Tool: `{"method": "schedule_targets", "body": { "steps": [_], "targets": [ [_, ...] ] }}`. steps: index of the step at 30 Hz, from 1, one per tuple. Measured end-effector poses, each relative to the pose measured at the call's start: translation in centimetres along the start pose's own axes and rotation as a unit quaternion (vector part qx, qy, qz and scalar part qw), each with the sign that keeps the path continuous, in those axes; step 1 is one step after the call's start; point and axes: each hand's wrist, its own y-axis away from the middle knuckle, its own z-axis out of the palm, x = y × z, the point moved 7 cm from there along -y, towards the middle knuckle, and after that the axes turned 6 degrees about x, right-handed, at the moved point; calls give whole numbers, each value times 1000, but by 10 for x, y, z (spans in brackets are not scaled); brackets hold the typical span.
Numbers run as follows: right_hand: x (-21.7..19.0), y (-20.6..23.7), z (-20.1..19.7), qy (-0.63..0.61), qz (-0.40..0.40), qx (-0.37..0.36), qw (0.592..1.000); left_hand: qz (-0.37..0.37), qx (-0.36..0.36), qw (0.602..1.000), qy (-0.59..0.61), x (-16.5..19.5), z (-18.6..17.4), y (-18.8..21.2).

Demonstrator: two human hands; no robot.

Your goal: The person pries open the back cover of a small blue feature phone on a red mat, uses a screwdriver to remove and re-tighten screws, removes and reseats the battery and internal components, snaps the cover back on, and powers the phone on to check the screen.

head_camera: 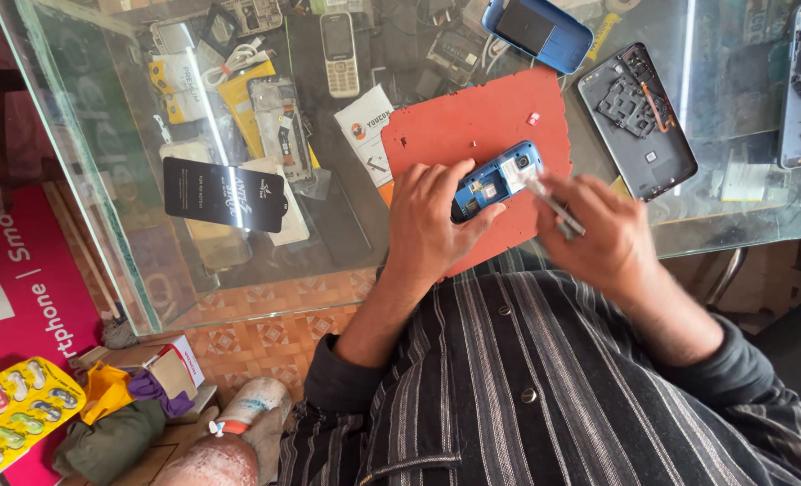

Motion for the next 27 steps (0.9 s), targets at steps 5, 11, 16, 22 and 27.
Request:
{"method": "schedule_targets", "body": {
  "steps": [5,11,16,22,27],
  "targets": [
    [-16,15,10,37,-34,29,998,-3,21,999,28,2,-2,4],
    [-20,18,14,50,-57,23,997,16,31,999,22,2,-2,6],
    [-22,17,13,60,-58,20,996,14,35,999,16,1,0,6],
    [-23,16,15,62,-49,6,997,19,36,999,18,1,-1,6],
    [-33,13,11,77,-89,-8,993,18,42,998,40,1,0,7]
  ]
}}
